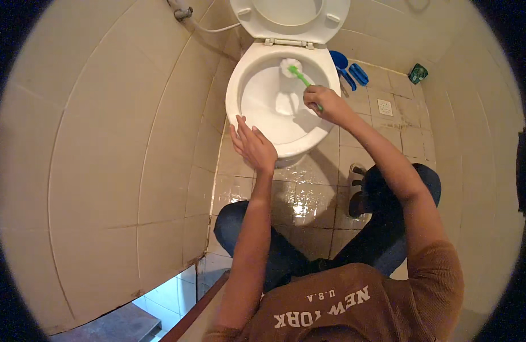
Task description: The person scrubs the inside of a toilet bowl using a green toilet brush. They repeatedly scrub the bowl's interior surfaces, including the rim and water line, and occasionally rinse the brush in the bowl.
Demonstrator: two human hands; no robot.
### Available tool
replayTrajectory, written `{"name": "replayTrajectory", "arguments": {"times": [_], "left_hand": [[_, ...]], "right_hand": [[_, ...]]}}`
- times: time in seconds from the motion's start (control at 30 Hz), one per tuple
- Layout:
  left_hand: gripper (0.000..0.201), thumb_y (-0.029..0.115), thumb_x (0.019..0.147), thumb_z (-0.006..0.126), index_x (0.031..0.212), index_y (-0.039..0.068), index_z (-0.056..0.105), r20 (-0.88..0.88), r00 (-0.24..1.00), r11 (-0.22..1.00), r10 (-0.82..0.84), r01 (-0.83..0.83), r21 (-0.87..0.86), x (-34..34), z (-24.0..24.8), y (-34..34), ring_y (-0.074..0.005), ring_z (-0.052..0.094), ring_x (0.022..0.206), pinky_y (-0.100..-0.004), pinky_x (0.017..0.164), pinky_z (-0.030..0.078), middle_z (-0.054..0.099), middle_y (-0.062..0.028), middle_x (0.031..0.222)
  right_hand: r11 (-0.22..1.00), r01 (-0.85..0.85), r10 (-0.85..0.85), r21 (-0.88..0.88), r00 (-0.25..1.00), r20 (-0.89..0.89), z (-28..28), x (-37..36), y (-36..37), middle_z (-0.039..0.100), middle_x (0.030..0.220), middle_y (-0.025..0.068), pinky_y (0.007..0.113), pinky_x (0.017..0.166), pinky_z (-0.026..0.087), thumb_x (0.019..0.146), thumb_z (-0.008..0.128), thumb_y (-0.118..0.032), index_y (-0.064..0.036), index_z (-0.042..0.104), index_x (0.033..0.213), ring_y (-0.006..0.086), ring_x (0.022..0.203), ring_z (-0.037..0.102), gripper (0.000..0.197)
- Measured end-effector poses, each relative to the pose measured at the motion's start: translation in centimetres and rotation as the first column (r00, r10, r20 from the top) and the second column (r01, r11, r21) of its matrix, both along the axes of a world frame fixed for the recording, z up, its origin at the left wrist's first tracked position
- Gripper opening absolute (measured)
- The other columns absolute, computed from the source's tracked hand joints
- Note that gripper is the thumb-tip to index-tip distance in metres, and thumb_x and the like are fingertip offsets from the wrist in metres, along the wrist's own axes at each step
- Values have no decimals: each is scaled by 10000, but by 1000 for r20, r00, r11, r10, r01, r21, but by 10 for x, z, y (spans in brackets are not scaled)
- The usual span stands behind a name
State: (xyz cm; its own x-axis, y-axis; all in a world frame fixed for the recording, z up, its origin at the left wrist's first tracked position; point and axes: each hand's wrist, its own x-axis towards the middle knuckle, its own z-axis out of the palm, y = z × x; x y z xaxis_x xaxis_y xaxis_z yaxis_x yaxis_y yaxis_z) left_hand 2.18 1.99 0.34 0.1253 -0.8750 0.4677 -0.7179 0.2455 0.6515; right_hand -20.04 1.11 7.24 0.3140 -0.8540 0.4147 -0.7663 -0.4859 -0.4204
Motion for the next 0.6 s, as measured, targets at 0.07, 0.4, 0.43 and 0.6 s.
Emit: {"name": "replayTrajectory", "arguments": {"times": [0.07,0.4,0.43,0.6], "left_hand": [[517,198,994,375,1476,51,262,7,1000,1000,10,-10,-11,7,-3,-1,-352,272,1365,-503,1119,167,470,-106,1413],[590,311,1023,325,1510,44,125,-163,987,1000,-7,5,-13,-7,9,3,-361,283,1357,-510,1110,173,437,-136,1422],[596,320,1025,321,1511,42,118,-159,987,1000,-6,3,-21,-4,7,1,-360,288,1354,-512,1109,174,437,-140,1420],[610,333,1027,320,1512,34,101,-160,987,999,-30,24,-41,-7,5,0,-351,311,1335,-515,1106,180,438,-140,1421]], "right_hand": [[992,123,-117,-31,980,160,1,9,0,617,831,147,414,729,484,776,596,-42,-18,600,755,349,804,611,32],[973,-221,146,64,805,575,19,65,10,651,773,104,309,731,486,801,532,-24,-3,606,726,203,750,622,107],[945,-305,166,114,754,636,25,51,17,657,780,103,311,733,486,804,526,-30,0,602,717,193,754,620,119],[750,-507,-20,425,625,780,68,-35,22,664,794,123,342,803,524,810,516,-197,-32,570,657,224,815,652,232]]}}
